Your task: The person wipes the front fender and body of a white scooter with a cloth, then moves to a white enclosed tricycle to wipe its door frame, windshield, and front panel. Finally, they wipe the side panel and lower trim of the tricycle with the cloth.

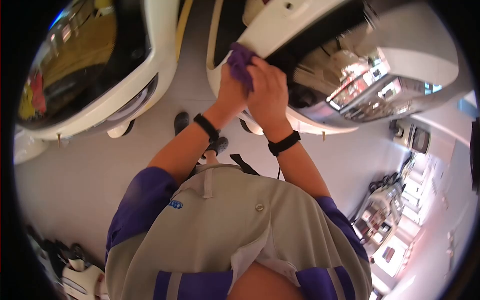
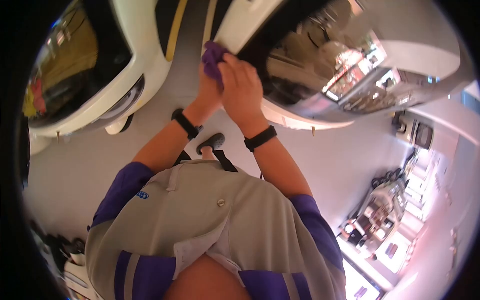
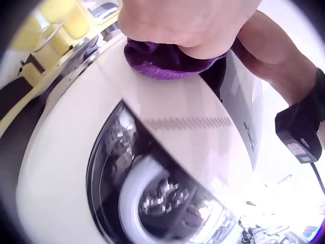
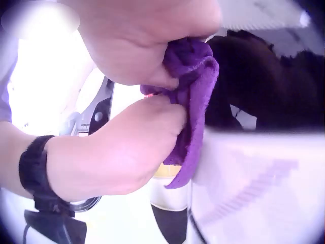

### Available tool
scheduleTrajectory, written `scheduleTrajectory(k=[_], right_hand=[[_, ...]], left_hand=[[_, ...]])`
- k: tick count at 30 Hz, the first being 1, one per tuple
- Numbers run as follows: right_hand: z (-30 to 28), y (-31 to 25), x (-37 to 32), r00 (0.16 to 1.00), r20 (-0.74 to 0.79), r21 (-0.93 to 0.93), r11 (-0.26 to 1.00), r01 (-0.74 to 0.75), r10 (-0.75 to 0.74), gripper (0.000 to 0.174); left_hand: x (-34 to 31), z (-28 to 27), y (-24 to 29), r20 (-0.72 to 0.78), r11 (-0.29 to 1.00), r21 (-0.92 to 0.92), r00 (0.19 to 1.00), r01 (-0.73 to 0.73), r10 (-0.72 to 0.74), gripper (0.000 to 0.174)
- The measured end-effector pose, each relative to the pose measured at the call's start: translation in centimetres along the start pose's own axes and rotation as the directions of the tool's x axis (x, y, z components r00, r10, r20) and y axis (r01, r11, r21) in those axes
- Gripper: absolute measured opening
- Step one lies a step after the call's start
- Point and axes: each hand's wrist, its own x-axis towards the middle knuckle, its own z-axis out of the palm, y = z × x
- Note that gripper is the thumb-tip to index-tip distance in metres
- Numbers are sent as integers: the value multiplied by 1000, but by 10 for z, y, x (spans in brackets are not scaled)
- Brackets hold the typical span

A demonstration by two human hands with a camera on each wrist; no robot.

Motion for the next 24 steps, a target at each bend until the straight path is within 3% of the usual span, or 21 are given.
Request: scheduleTrajectory(k=[3, 5, 7, 10, 16, 19, 22, 24], right_hand=[[-15, 5, -31, 998, 7, 111, 992, -58, 58, 36], [-26, 12, -52, 996, 3, 156, 983, -91, 92, 38], [-33, 24, -83, 992, -7, 153, 981, -120, 123, 37], [-35, 39, -132, 966, -79, 86, 967, -238, 245, 29], [-46, 76, -204, 857, -150, 24, 868, -495, 493, 30], [-40, 73, -199, 803, -207, 97, 828, -552, 559, 27], [-30, 61, -189, 818, -227, 224, 846, -485, 529, 27], [-41, 69, -194, 848, -218, 274, 864, -422, 483, 29]], left_hand=[[-38, 7, 5, 94, 967, 249, 995, -47, 24, 45], [-55, 18, -2, 84, 998, 61, 996, -16, 11, 47], [-63, 15, 7, 166, 862, 351, 930, -365, 327, 51], [-71, 27, 5, 277, 784, 306, 838, -540, 470, 55], [-71, 71, 23, 492, 658, 224, 667, -718, 560, 41], [-78, 78, 19, 562, 687, 281, 695, -670, 448, 38], [-75, 45, 3, 621, 651, 279, 650, -706, 439, 42], [-72, 53, 13, 599, 614, 317, 655, -723, 462, 44]])
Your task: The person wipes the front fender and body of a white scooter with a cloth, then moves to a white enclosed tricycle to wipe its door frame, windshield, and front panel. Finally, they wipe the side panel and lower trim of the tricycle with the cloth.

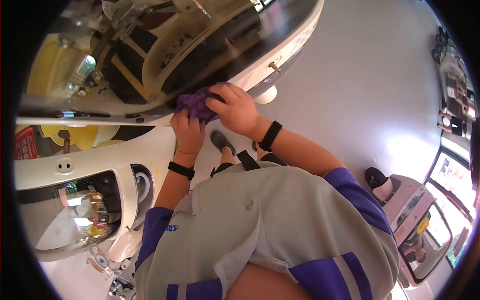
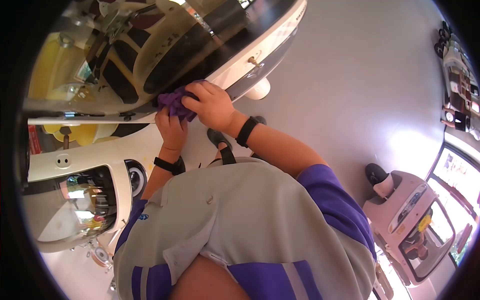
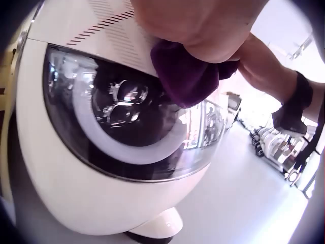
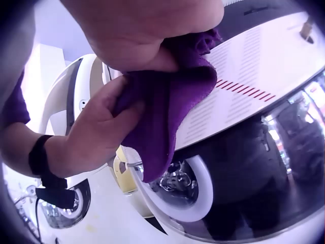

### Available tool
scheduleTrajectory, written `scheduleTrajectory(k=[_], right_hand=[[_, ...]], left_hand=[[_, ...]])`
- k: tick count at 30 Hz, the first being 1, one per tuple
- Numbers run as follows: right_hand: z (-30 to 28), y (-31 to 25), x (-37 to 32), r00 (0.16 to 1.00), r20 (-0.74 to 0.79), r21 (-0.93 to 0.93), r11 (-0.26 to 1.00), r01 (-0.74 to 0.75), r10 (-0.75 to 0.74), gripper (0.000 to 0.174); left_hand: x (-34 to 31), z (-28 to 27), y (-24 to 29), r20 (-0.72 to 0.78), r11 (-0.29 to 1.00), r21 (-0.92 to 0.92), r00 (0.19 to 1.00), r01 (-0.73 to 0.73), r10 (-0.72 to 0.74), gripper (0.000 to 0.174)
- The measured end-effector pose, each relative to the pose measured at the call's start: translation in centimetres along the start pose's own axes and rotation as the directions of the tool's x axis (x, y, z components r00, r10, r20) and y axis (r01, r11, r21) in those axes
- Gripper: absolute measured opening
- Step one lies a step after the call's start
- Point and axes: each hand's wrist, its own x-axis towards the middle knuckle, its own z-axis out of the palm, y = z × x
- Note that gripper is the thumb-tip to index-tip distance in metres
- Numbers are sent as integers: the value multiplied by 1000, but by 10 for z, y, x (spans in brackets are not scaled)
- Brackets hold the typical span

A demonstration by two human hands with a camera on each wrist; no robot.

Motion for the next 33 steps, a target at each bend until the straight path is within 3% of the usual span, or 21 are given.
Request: scheduleTrajectory(k=[2, 6, 8, 11, 13, 15, 17, 19, 20, 27, 33], right_hand=[[-16, 10, 3, 998, 54, 47, 998, 42, -45, 29], [-68, 65, -1, 998, 53, -51, 998, 29, -26, 30], [-92, 104, 3, 997, -76, -131, 991, -7, -3, 30], [-118, 130, 16, 908, -317, -197, 918, -345, 274, 38], [-120, 140, 19, 904, -328, -100, 942, -320, 273, 41], [-112, 122, 13, 901, -276, -3, 937, -349, 334, 45], [-109, 103, 2, 926, -111, 23, 933, -360, 360, 48], [-102, 84, -3, 963, -15, 86, 960, -267, 269, 47], [-95, 79, -4, 979, -1, 131, 970, -204, 206, 46], [-112, 92, 16, 954, 179, 167, 949, -269, 239, 43], [-144, 133, 25, 943, 130, 39, 949, -314, 307, 45]], left_hand=[[16, 3, 16, -102, 997, 71, 995, 9, -2, 44], [62, 35, 68, -52, 998, -47, 998, -40, 37, 36], [99, 59, 99, -7, 992, -118, 999, -47, 47, 31], [156, 78, 137, 26, 986, -166, 999, -14, 19, 28], [165, 79, 146, 47, 983, -185, 999, -8, 17, 26], [158, 67, 136, 93, 977, -210, 994, -30, 51, 25], [135, 57, 119, 93, 989, -140, 993, -54, 67, 25], [107, 44, 103, 49, 997, -62, 997, -56, 59, 27], [103, 33, 101, 64, 998, -66, 998, -18, 23, 27], [128, 19, 119, 209, 986, -82, 970, 143, -123, 28], [176, 47, 147, 367, 984, -118, 926, 134, -82, 16]])
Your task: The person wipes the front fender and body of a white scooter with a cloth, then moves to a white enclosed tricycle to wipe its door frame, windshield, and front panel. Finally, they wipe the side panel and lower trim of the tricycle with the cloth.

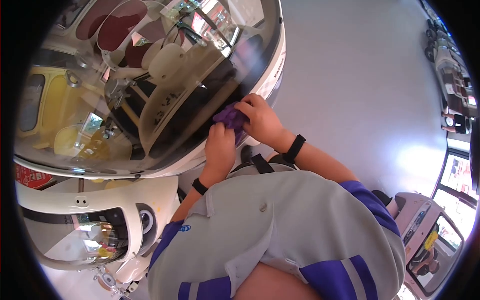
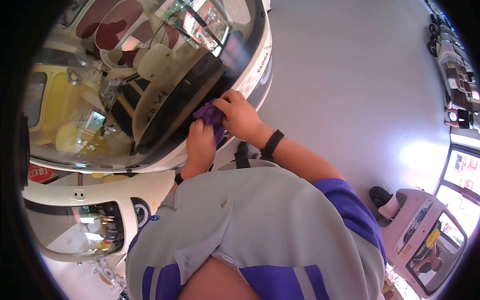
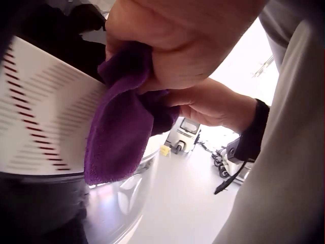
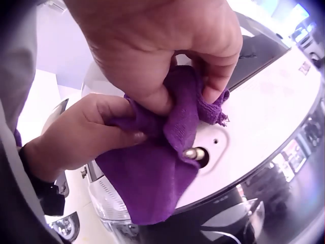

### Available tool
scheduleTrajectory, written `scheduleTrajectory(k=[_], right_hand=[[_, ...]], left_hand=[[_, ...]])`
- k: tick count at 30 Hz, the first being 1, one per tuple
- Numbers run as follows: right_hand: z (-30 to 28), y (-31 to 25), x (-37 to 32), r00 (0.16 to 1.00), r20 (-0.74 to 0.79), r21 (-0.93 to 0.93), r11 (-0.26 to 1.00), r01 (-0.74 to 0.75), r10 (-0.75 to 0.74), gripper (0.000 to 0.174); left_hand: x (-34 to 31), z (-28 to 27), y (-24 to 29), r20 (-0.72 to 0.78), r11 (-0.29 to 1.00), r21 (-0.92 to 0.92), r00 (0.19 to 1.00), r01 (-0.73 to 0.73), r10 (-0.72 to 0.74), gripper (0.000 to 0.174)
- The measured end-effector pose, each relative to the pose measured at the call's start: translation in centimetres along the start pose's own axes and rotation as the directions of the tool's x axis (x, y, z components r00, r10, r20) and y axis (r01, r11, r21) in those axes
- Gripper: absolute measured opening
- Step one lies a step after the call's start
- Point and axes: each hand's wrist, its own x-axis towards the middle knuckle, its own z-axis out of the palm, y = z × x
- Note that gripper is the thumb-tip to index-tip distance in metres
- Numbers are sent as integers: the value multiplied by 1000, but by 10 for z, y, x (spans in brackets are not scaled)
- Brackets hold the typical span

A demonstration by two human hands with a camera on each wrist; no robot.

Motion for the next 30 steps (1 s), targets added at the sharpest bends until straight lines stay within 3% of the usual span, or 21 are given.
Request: scheduleTrajectory(k=[5, 8, 10, 12, 15, 18, 19, 22, 26, 27, 30], right_hand=[[-26, 51, 16, 987, -159, -11, 999, -32, 30, 45], [-54, 80, 38, 988, -150, 24, 999, -23, 26, 44], [-73, 107, 58, 986, -133, 17, 995, 99, -96, 44], [-99, 144, 91, 978, -95, 10, 982, 186, -184, 43], [-128, 203, 136, 978, -59, 50, 978, 203, -200, 42], [-153, 236, 174, 997, -73, 134, 991, 31, -21, 41], [-156, 243, 181, 994, -110, 141, 989, 34, -18, 43], [-149, 236, 167, 991, -112, 117, 991, -64, 77, 45], [-123, 243, 134, 993, -83, 364, 930, -48, 84, 46], [-120, 245, 131, 993, -17, 408, 908, -97, 114, 47], [-129, 254, 161, 996, 1, 337, 938, 83, -89, 51]], left_hand=[[60, 13, 31, 92, 998, 36, 994, -55, 51, 12], [99, 26, 52, 90, 996, 71, 995, -49, 43, 10], [122, 41, 66, 88, 992, 124, 996, -25, 14, 9], [158, 57, 87, 39, 992, 126, 999, 14, -19, 9], [220, 77, 112, -29, 980, 188, 998, 64, -59, 9], [282, 109, 126, -173, 966, 225, 980, 131, -93, 12], [291, 117, 131, -228, 960, 229, 968, 159, -106, 13], [284, 122, 129, -230, 970, 202, 969, 137, -89, 25], [240, 113, 125, -246, 955, 245, 963, 167, -105, 39], [230, 114, 123, -236, 945, 265, 964, 189, -126, 40], [245, 99, 122, -253, 939, 294, 962, 178, -103, 36]])
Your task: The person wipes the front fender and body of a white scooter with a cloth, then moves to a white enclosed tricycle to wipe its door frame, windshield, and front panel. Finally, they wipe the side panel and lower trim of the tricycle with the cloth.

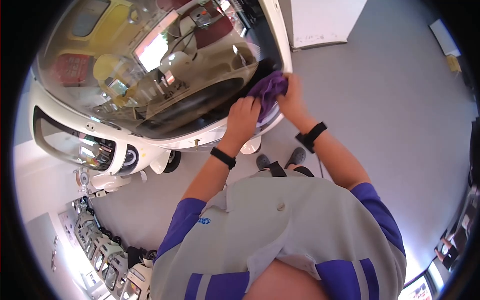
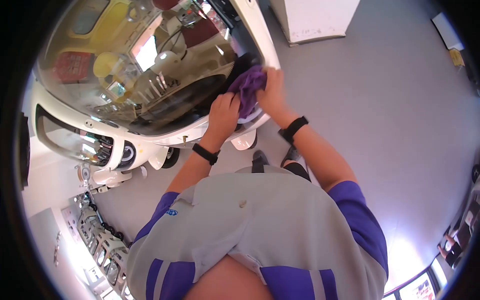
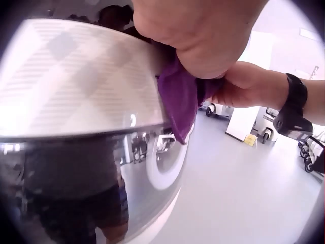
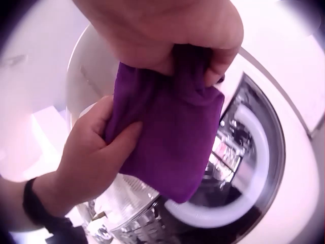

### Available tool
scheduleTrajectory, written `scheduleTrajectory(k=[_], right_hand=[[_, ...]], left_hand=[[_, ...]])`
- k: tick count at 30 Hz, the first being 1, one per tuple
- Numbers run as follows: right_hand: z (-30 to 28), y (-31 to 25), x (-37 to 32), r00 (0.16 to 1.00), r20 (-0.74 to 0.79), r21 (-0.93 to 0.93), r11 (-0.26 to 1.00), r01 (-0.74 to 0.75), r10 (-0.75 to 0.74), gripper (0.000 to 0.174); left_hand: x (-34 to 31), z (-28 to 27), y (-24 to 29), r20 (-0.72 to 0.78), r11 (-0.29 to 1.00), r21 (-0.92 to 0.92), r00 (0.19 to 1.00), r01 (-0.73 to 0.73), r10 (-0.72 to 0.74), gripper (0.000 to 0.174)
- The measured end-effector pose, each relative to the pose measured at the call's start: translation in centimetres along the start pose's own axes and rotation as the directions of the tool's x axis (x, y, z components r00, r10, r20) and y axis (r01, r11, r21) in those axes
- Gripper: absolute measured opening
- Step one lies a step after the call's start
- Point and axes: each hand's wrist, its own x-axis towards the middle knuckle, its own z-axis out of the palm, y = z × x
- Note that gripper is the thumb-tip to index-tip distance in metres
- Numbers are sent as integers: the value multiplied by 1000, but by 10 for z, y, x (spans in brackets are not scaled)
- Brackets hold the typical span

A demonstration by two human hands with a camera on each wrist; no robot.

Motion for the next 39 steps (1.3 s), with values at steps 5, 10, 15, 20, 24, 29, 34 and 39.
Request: scheduleTrajectory(k=[5, 10, 15, 20, 24, 29, 34, 39], right_hand=[[-46, -40, 85, 977, 30, -76, 974, 213, -212, 39], [-52, -85, 123, 929, -119, -57, 937, 346, -350, 41], [-13, -26, 55, 992, -32, 9, 993, 120, -119, 46], [-26, -28, 80, 982, 28, 36, 982, 187, -188, 46], [-52, -63, 140, 938, 46, -41, 938, 345, -343, 46], [-67, -91, 205, 863, -43, -72, 863, 499, -503, 49], [-23, -31, 162, 885, -72, -51, 887, 458, -461, 49], [-14, -32, 199, 774, 105, -32, 776, 630, -624, 46]], left_hand=[[89, -40, -10, -122, 992, 129, 992, -6, 22, 36], [119, -59, -14, -371, 988, 119, 927, 99, -48, 37], [68, -18, -7, -260, 975, 208, 965, 76, -20, 38], [48, -3, -12, -218, 959, 285, 973, -7, 72, 35], [102, -28, -20, -267, 939, 338, 963, 62, 33, 32], [183, -54, -22, -519, 909, 331, 854, 252, -48, 33], [143, 8, -20, -464, 907, 351, 884, 232, -47, 36], [124, -5, -38, -290, 935, 267, 945, 233, -153, 37]])
